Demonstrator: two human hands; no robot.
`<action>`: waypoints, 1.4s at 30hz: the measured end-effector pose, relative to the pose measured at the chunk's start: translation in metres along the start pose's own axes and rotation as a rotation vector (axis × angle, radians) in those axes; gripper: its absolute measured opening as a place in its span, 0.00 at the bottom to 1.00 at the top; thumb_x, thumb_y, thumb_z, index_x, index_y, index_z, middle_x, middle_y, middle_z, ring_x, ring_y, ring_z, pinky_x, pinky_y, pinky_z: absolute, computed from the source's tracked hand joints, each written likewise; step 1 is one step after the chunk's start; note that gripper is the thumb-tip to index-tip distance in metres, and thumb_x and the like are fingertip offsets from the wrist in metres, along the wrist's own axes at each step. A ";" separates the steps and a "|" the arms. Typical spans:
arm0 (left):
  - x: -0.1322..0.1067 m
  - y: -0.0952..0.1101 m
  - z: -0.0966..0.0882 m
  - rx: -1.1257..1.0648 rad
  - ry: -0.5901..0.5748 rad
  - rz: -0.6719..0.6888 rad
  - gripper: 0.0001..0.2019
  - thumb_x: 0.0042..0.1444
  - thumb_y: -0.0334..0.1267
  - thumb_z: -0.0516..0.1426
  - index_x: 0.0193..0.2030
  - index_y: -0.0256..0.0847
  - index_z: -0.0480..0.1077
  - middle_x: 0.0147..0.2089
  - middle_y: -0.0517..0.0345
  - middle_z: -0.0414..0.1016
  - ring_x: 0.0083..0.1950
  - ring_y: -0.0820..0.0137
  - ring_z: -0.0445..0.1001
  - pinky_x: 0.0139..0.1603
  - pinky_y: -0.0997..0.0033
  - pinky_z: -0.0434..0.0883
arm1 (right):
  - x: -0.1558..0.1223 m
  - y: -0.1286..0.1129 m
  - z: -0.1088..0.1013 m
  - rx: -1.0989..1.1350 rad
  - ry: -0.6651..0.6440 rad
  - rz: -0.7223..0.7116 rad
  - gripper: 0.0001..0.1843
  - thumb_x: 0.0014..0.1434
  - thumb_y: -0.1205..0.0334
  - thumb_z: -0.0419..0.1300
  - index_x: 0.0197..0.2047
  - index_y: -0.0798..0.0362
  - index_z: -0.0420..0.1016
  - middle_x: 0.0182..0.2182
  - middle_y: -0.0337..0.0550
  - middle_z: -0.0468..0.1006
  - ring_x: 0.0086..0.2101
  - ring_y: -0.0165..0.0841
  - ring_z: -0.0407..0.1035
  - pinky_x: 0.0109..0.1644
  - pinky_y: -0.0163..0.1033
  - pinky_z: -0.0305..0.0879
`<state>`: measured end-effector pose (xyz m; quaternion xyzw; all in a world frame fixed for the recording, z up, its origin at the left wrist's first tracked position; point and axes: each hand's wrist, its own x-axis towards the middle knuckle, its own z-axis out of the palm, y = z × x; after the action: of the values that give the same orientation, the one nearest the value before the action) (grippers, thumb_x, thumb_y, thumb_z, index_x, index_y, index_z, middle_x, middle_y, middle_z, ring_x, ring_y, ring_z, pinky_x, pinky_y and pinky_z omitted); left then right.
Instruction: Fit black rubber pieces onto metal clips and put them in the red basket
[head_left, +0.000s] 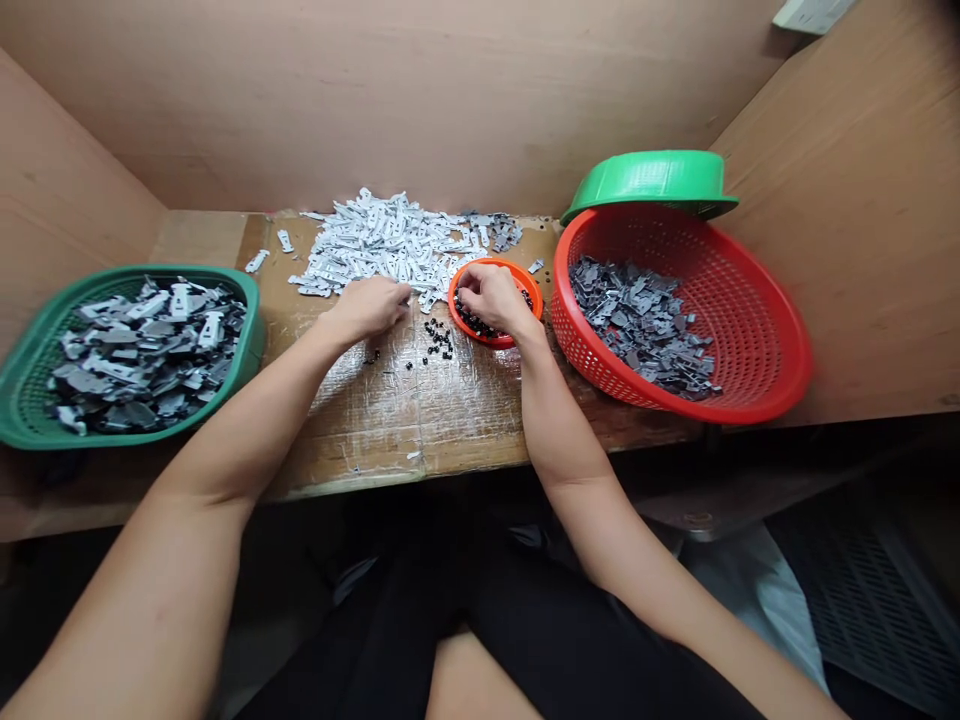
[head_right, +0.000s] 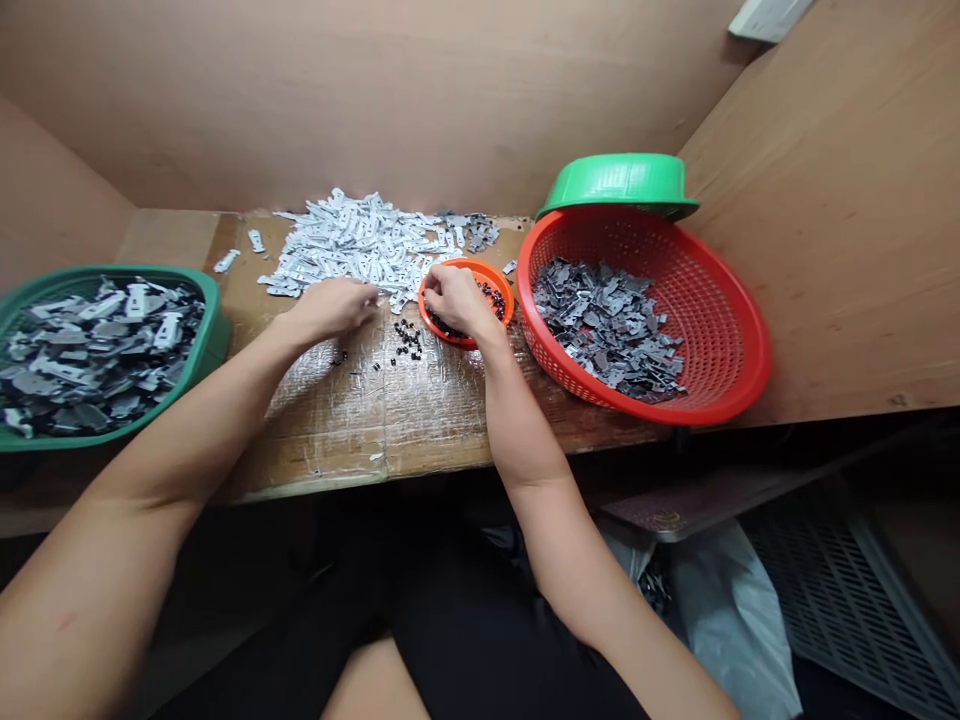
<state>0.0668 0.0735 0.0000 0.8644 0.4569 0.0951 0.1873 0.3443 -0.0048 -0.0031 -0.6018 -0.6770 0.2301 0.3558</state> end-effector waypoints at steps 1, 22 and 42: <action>-0.003 -0.001 -0.003 -0.130 0.050 -0.031 0.11 0.63 0.35 0.74 0.33 0.49 0.80 0.34 0.50 0.82 0.46 0.48 0.87 0.52 0.54 0.77 | -0.001 -0.005 0.004 0.070 -0.020 0.011 0.14 0.68 0.76 0.68 0.36 0.46 0.77 0.35 0.42 0.84 0.39 0.40 0.76 0.56 0.53 0.77; -0.072 0.010 0.003 -1.266 0.172 -0.437 0.15 0.60 0.28 0.78 0.33 0.43 0.77 0.30 0.60 0.82 0.30 0.71 0.88 0.30 0.79 0.75 | -0.018 -0.038 0.070 0.554 -0.338 0.167 0.32 0.64 0.34 0.89 0.33 0.49 0.81 0.21 0.29 0.70 0.24 0.27 0.57 0.27 0.38 0.50; -0.072 0.012 0.001 -1.239 0.152 -0.477 0.15 0.58 0.27 0.78 0.33 0.42 0.77 0.29 0.61 0.81 0.30 0.69 0.88 0.31 0.78 0.76 | -0.019 -0.033 0.078 0.570 -0.356 0.226 0.21 0.76 0.60 0.82 0.33 0.49 0.81 0.21 0.30 0.76 0.19 0.26 0.62 0.24 0.35 0.56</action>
<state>0.0352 0.0075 0.0045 0.4634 0.5083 0.3566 0.6323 0.2646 -0.0203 -0.0329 -0.4998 -0.5663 0.5488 0.3583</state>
